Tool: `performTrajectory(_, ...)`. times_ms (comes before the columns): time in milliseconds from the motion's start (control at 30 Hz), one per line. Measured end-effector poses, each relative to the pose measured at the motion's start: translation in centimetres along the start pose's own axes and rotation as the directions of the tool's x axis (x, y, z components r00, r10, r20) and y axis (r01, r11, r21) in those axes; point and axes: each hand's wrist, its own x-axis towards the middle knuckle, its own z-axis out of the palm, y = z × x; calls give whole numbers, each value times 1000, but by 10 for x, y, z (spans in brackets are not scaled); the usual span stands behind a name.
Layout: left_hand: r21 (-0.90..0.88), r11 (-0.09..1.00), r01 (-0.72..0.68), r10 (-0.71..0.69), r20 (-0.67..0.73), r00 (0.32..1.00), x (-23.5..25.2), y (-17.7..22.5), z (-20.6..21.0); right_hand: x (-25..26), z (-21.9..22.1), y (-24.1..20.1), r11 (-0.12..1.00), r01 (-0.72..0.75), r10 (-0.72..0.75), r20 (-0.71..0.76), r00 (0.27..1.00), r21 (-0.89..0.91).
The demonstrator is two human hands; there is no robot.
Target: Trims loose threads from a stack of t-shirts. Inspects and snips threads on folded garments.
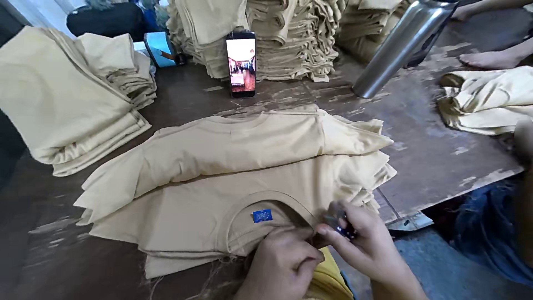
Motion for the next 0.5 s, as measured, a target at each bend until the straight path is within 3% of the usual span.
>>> performTrajectory(33,214,975,-68,56,59,997,-1,3,3,5,5,0,998,-52,51,30,998,27)
performTrajectory(100,447,874,-189,117,185,976,-2,6,6,16,12,2,988,-152,151,163,975,-7)
performTrajectory(200,497,836,-233,162,181,970,0,-1,6,25,10,5,990,-139,144,259,955,-37)
performTrajectory(333,294,949,-112,138,-70,988,5,-14,6,17,12,12,976,-38,41,-10,999,215)
performTrajectory(500,-119,990,81,-110,-263,959,14,-13,2,17,25,6,814,2,165,-234,958,581)
